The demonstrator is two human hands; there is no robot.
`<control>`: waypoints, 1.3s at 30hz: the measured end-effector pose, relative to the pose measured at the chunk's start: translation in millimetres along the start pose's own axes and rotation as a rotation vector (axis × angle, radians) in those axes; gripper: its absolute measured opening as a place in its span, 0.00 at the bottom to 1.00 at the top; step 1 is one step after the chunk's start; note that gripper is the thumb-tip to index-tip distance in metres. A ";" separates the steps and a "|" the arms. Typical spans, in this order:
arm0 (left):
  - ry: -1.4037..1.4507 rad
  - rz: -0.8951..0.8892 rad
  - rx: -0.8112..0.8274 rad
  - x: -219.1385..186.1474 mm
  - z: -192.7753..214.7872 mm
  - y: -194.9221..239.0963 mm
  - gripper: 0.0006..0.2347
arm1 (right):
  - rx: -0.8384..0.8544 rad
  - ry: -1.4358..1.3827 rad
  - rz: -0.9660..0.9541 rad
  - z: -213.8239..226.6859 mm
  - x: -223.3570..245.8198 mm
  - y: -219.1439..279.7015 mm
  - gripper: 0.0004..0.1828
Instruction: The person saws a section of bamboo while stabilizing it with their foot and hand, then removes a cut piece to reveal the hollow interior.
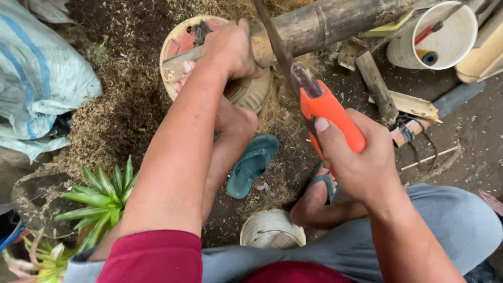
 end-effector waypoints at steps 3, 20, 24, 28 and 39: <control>-0.003 0.009 0.025 0.9 8.9 -7.0 0.43 | -0.047 -0.161 0.065 -22.9 -14.9 5.3 0.11; -0.003 0.046 0.049 4.7 7.2 -11.4 0.41 | -0.111 0.189 0.262 -13.0 -63.2 61.9 0.09; 0.003 0.048 0.074 13.2 8.5 -15.4 0.38 | -0.084 0.188 0.217 8.3 -64.4 76.4 0.08; -0.004 0.005 0.003 11.7 4.1 -11.0 0.39 | -0.042 0.105 0.164 31.5 -52.9 108.5 0.09; 0.006 0.038 0.084 2.9 1.9 -3.1 0.40 | -0.046 0.037 0.385 0.1 -36.4 68.7 0.10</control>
Point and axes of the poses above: each hand's wrist, its own y-axis away from the middle knuckle, its own z-axis out of the back of the hand, x = y × z, the point moved 2 cm from there along -y, towards the middle knuckle, and after that the axes turned 4 degrees about y, right-handed, at the moved point
